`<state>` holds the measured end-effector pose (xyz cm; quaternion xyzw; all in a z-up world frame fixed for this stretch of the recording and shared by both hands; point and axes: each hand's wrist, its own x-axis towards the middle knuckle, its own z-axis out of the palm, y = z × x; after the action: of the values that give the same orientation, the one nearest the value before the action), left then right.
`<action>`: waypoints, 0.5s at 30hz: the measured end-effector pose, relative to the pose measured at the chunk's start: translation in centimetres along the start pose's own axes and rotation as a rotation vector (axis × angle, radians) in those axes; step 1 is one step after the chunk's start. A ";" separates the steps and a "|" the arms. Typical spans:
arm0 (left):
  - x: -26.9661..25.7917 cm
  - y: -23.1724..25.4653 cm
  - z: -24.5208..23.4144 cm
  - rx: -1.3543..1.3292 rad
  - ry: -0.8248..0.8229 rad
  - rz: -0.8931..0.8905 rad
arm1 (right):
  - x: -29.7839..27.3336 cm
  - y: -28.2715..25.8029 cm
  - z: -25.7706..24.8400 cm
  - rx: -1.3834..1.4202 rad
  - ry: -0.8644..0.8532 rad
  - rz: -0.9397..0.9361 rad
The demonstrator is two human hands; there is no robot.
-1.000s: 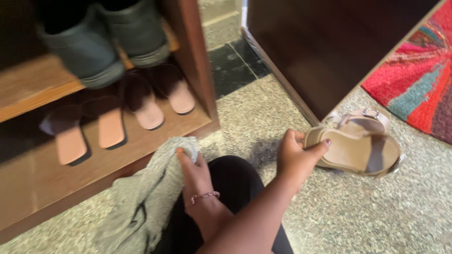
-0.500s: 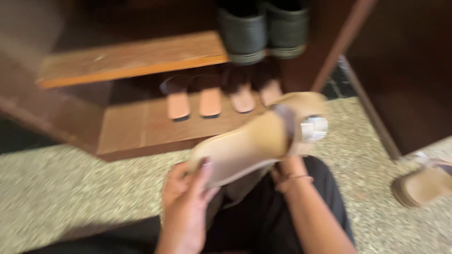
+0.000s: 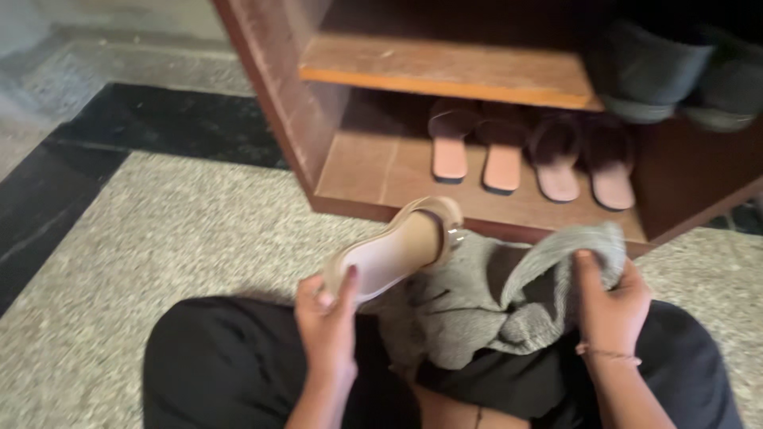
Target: The person sits on the floor and wipes a pair of beige sandals with a cloth. They clean the upper straps, insole, and sole of each sandal, then place them back on the bottom shelf of a wooden shoe rack.
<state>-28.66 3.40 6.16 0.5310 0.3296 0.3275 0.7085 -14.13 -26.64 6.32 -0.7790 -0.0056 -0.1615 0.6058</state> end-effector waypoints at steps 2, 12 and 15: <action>-0.4 -1.0 0.0 0.064 -0.006 0.086 | -3.0 -2.9 2.1 -0.210 -0.106 -0.204; -1.6 1.6 1.3 -0.091 -0.154 0.103 | -11.8 -10.4 12.4 -0.190 -0.450 -0.458; -1.7 2.7 1.2 0.003 -0.170 0.078 | -13.0 -10.5 13.0 -0.154 -0.505 -0.494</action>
<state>-28.93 2.02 9.28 0.5705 0.2479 0.3081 0.7199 -25.44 -9.14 10.10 -0.8129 -0.3311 -0.1055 0.4673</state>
